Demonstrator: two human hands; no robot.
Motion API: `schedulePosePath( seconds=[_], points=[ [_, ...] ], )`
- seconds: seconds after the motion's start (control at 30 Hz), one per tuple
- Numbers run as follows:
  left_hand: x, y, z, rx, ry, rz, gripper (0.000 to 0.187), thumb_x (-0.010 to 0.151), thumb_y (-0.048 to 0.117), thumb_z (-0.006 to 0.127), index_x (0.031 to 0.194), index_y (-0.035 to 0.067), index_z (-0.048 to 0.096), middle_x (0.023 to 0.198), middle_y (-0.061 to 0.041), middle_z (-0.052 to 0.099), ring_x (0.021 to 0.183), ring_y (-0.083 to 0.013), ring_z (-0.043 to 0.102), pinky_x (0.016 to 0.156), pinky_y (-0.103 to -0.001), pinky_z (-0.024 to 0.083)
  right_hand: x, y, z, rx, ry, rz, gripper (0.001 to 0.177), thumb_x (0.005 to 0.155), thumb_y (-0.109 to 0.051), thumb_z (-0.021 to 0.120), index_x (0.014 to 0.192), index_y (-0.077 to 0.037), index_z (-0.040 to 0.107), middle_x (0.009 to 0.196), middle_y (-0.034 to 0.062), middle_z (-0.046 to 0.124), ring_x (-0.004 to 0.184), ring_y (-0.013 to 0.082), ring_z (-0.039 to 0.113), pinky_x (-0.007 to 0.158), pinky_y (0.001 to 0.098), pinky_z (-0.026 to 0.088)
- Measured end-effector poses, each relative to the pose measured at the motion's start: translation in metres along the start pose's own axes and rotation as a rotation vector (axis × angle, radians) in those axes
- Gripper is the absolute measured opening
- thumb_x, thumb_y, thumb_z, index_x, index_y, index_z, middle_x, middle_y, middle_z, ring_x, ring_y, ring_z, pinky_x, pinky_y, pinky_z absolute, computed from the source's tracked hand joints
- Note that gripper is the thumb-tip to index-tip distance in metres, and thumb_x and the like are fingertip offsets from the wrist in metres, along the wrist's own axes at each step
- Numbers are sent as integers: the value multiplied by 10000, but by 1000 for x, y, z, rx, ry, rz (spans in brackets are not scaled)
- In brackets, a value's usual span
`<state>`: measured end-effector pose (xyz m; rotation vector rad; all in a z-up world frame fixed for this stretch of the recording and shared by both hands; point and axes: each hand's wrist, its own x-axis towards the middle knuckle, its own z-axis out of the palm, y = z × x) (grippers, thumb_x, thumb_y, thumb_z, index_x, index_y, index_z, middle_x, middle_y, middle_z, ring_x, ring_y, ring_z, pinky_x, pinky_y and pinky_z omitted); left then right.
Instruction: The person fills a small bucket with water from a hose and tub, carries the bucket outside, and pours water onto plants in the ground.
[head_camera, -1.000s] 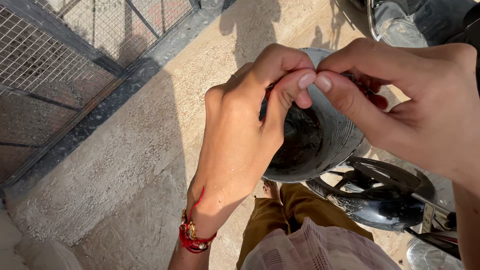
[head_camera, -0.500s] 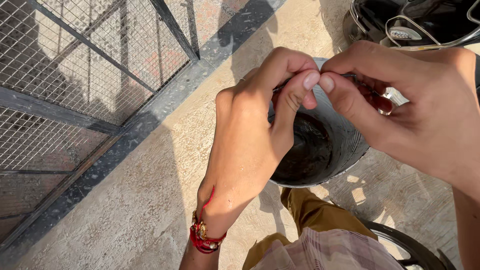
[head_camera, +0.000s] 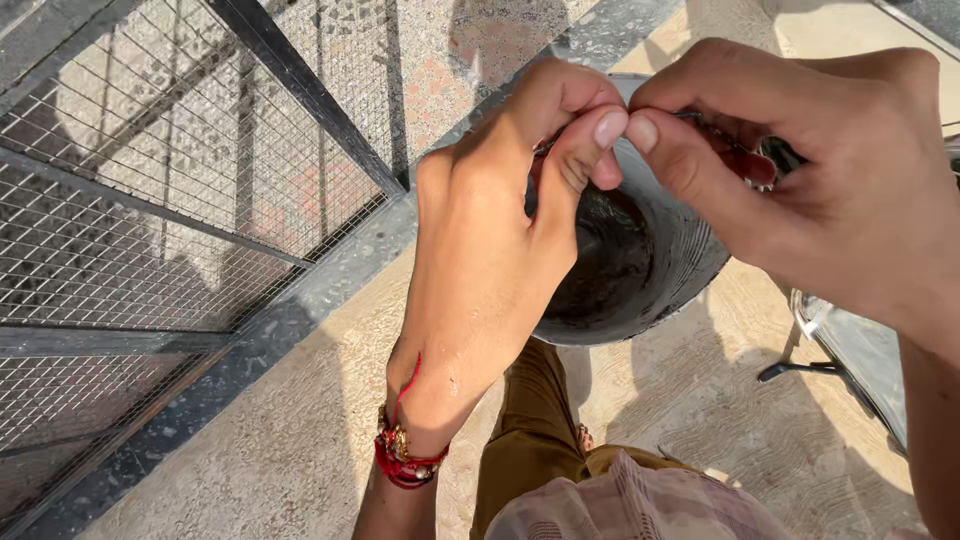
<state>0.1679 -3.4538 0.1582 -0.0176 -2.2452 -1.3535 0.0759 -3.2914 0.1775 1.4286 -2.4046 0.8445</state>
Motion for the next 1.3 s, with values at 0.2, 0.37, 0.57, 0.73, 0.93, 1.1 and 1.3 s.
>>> schedulePosePath(
  seconds=[0.2,0.37,0.57,0.73,0.93,1.1,1.3],
  points=[
    [137,-64,-28,-50,-37,-12,82,1033,64,597,1103,40,633,867,-91,709,761,-169,736,710,-296,567,130,68,28,100,-11,86,145,976,-102,666,1022,8,749,623,43,639,529,122,563,460,256,440],
    [240,-114,-55,4,-26,42,91,1107,58,585,1173,65,647,909,-66,731,846,-150,765,796,-278,599,239,115,41,7,-18,74,115,1010,-96,694,1007,2,753,642,66,673,546,114,658,491,262,496],
    [350,-163,-73,-7,-1,-37,86,1108,146,591,1176,105,625,862,-45,721,807,-141,762,751,-278,590,353,172,62,49,-33,52,163,987,-121,655,1020,-1,761,656,79,685,523,119,647,491,261,494],
    [432,-194,-89,4,35,-92,108,1112,168,563,1182,109,619,882,-35,726,823,-151,754,762,-283,584,444,226,77,44,-73,-60,159,985,-105,661,1004,28,745,650,89,664,550,115,645,497,254,491],
    [535,-214,-123,65,167,-191,110,1058,159,572,1129,96,627,819,-61,714,760,-175,744,721,-284,574,572,269,84,212,-117,-162,139,972,-124,692,963,4,743,620,55,633,479,103,552,449,252,403],
    [589,-238,-157,164,292,-235,91,1062,142,588,1109,74,627,817,-67,716,733,-181,743,683,-281,570,660,286,104,186,-222,-223,114,968,-145,704,985,-49,762,630,22,635,530,95,555,443,244,406],
    [639,-286,-212,178,402,-278,100,1046,149,595,1112,79,622,814,-56,713,720,-170,732,669,-282,560,756,284,159,290,-283,-292,92,1009,-131,723,1014,-42,749,641,21,633,492,67,568,454,245,410]
  ],
)
